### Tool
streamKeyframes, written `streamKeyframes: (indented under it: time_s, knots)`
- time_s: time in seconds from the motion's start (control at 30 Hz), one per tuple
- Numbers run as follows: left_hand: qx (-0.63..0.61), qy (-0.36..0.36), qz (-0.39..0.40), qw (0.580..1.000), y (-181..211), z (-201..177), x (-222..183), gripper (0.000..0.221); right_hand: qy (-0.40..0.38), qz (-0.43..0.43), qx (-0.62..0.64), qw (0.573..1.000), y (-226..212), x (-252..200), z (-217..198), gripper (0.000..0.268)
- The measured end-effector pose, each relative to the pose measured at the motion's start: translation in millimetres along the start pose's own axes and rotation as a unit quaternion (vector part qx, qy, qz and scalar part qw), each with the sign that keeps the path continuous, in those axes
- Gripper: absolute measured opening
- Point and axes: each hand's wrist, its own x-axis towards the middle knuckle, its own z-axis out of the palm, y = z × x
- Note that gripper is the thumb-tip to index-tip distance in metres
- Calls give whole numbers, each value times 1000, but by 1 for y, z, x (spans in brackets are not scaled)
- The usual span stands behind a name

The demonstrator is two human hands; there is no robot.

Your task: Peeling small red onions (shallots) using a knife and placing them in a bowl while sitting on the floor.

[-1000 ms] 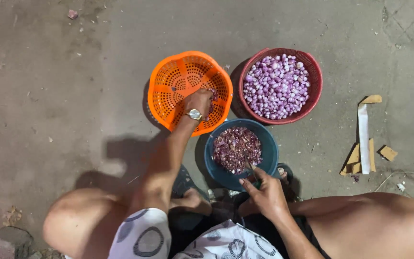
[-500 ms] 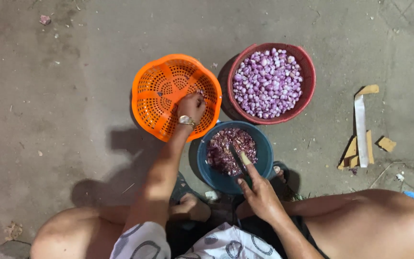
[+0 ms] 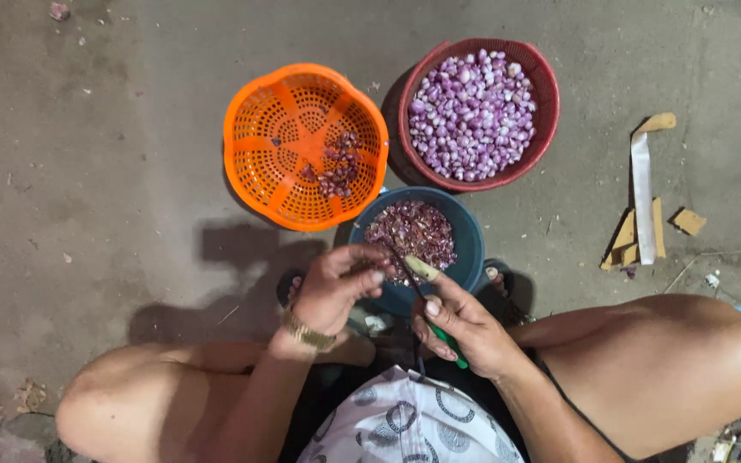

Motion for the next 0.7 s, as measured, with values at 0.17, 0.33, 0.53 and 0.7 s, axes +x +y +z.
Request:
streamKeyframes:
  time_s: [0.17,0.33,0.53,0.7]
  knots:
    - [19,74,35,996,-23,6,-28,21,-33,-32,19,999,41,-4,-23,49]
    - [11,67,77,995,-31,12,-32,17,-84,-63,-9,994,34,-7,-22,54]
    - [67,30,93,993,-30,16,-36,23,-97,-65,-29,993,44,-9,-34,50]
    - [27,10,96,995,-17,26,-36,30,-70,-89,22,993,31,-7,-18,51]
